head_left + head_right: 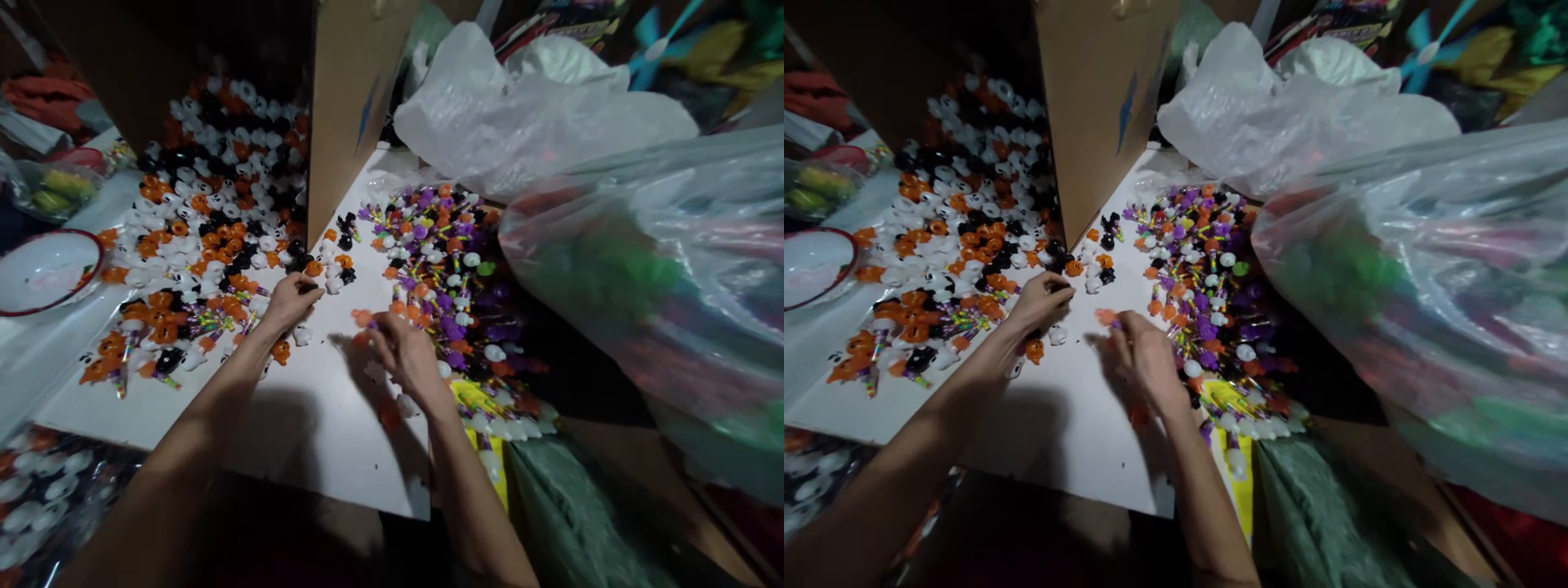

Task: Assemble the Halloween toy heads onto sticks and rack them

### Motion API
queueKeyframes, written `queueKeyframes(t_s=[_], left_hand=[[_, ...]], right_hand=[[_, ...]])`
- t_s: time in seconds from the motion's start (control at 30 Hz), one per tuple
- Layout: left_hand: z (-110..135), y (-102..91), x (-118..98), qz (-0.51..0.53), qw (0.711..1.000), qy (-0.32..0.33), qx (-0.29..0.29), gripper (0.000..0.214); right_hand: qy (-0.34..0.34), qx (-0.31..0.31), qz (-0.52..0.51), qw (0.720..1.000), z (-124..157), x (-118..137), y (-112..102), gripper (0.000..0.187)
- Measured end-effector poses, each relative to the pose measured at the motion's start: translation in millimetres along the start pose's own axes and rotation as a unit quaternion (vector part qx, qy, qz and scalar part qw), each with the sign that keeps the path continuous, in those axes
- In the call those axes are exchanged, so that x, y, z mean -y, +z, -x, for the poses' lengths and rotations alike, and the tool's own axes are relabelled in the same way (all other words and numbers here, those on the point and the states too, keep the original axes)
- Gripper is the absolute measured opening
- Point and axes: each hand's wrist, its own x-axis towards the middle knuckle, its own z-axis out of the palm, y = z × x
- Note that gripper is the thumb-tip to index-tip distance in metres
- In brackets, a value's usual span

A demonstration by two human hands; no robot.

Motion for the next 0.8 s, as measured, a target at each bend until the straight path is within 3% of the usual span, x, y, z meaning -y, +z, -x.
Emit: queueKeyframes(t_s=[0.03, 0.1, 0.2, 0.3, 0.43, 0.5, 0.57, 0.63, 0.73, 0.77, 0.8], left_hand=[[17.6, -4.5, 1.2, 0.109, 0.994, -0.028, 0.001, 0.03], [52.1, -10.8, 2.8, 0.295, 0.952, -0.078, 0.01, 0.044], [89.8, -12.7, 4.4, 0.383, 0.918, -0.098, 0.026, 0.053], [106.9, -8.6, 4.4, 0.386, 0.917, -0.096, 0.028, 0.054], [117.5, -1.8, 1.4, 0.348, 0.935, -0.069, 0.007, 0.05], [124.6, -0.3, 1.1, 0.274, 0.961, -0.01, -0.019, 0.044], [133.9, 0.5, 2.8, 0.175, 0.978, 0.091, -0.066, 0.038], [143.6, 0.8, 6.2, 0.089, 0.971, 0.196, -0.103, 0.034], [152.1, -4.9, 13.2, 0.007, 0.953, 0.283, -0.105, 0.03], [151.4, -11.0, 15.7, -0.014, 0.949, 0.299, -0.102, 0.028], [148.5, -20.2, 18.3, -0.032, 0.946, 0.307, -0.101, 0.026]], right_hand=[[-0.049, -0.005, -0.021, 0.999, 6.8, 13.5, 4.2, 0.026], [-0.104, -0.014, -0.026, 0.994, 18.8, 35.3, 18.3, 0.028], [-0.109, -0.032, -0.007, 0.994, 32.2, 51.2, 38.0, 0.031], [-0.121, -0.039, 0.038, 0.991, 40.1, 54.6, 39.2, 0.029], [-0.133, -0.013, 0.055, 0.989, 45.9, 57.8, 24.4, 0.027], [-0.111, -0.01, -0.017, 0.994, 49.0, 59.3, 22.9, 0.027], [-0.061, 0.01, -0.157, 0.986, 53.2, 60.2, 29.7, 0.029], [0.007, 0.068, -0.339, 0.938, 58.4, 61.8, 43.2, 0.04], [0.075, 0.158, -0.531, 0.829, 62.2, 66.1, 62.6, 0.055], [0.075, 0.178, -0.545, 0.816, 60.1, 66.8, 65.3, 0.056], [0.062, 0.195, -0.529, 0.823, 55.3, 66.1, 65.3, 0.056]])
